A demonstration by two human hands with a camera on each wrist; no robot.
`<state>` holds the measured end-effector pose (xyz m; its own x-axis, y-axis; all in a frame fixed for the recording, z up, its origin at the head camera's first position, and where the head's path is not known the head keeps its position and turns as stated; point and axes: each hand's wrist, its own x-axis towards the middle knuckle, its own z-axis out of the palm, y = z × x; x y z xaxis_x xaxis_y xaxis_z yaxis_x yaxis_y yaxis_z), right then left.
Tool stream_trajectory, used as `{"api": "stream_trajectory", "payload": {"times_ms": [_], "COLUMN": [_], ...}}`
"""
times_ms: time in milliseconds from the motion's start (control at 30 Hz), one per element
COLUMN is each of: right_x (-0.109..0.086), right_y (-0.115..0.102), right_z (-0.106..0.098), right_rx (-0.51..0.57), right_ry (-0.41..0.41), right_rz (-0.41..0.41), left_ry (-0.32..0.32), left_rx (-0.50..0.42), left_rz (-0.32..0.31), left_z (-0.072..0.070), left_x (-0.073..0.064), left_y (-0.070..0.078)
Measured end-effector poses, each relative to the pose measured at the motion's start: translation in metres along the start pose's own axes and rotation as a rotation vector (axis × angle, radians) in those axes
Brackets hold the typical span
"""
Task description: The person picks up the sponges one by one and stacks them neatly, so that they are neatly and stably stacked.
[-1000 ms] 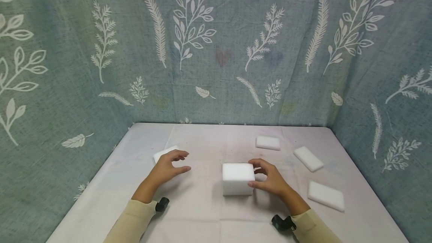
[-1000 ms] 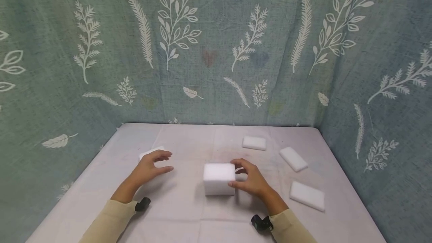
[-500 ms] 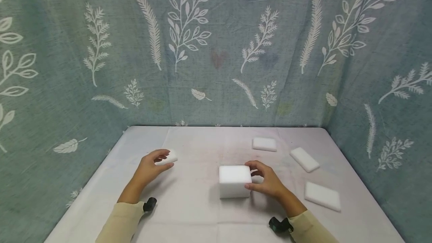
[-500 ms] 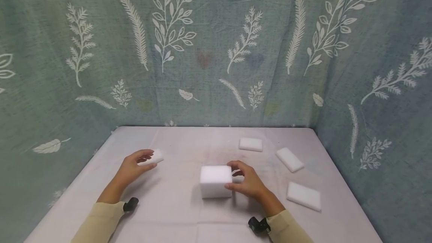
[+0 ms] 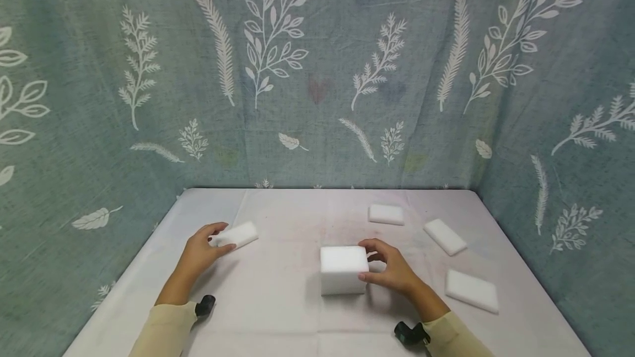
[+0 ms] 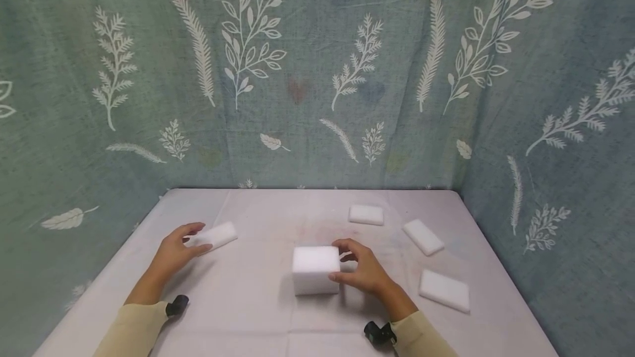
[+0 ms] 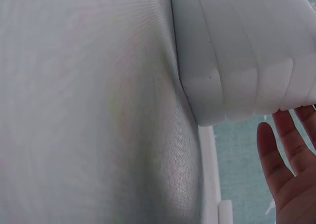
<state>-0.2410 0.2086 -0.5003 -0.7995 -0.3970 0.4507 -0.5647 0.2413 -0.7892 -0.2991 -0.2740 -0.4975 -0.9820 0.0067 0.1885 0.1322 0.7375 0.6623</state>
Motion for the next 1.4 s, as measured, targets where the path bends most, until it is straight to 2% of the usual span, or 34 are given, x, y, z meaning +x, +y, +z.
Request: {"api": "stream_trajectory", "payload": {"times_ms": [133,333,600,833,1067,1167,1300,1400], "right_x": [0.000,0.002,0.003,0.002,-0.001,-0.002,-0.002,0.000], "right_y": [-0.013,-0.037,-0.037,-0.036,-0.004,0.001,-0.004,-0.018], "right_z": [0.000,-0.004,-0.003,-0.003,0.002,0.002,0.003,0.002], "right_rx": [-0.001,0.010,0.033,0.006,-0.005,-0.004,0.006,0.015], "right_ry": [-0.001,-0.012,-0.017,-0.011,0.007,0.009,0.016,0.010], "right_rz": [0.001,0.002,0.025,0.030,0.027,0.023,0.018,0.015], "left_ry": [-0.028,-0.034,-0.085,-0.128,-0.129,-0.140,-0.140,-0.134], "left_rx": [0.023,0.036,0.028,-0.006,-0.046,-0.073,-0.088,-0.083], "left_rz": [-0.026,-0.064,-0.108,-0.148,-0.122,-0.118,-0.118,-0.126], "left_z": [-0.001,-0.004,-0.008,-0.008,-0.004,-0.002,-0.001,-0.001], "left_x": [-0.001,0.002,0.002,0.006,0.005,0.004,0.006,0.010], "left_y": [-0.005,-0.007,-0.007,-0.012,-0.017,-0.019,-0.023,-0.027]}}
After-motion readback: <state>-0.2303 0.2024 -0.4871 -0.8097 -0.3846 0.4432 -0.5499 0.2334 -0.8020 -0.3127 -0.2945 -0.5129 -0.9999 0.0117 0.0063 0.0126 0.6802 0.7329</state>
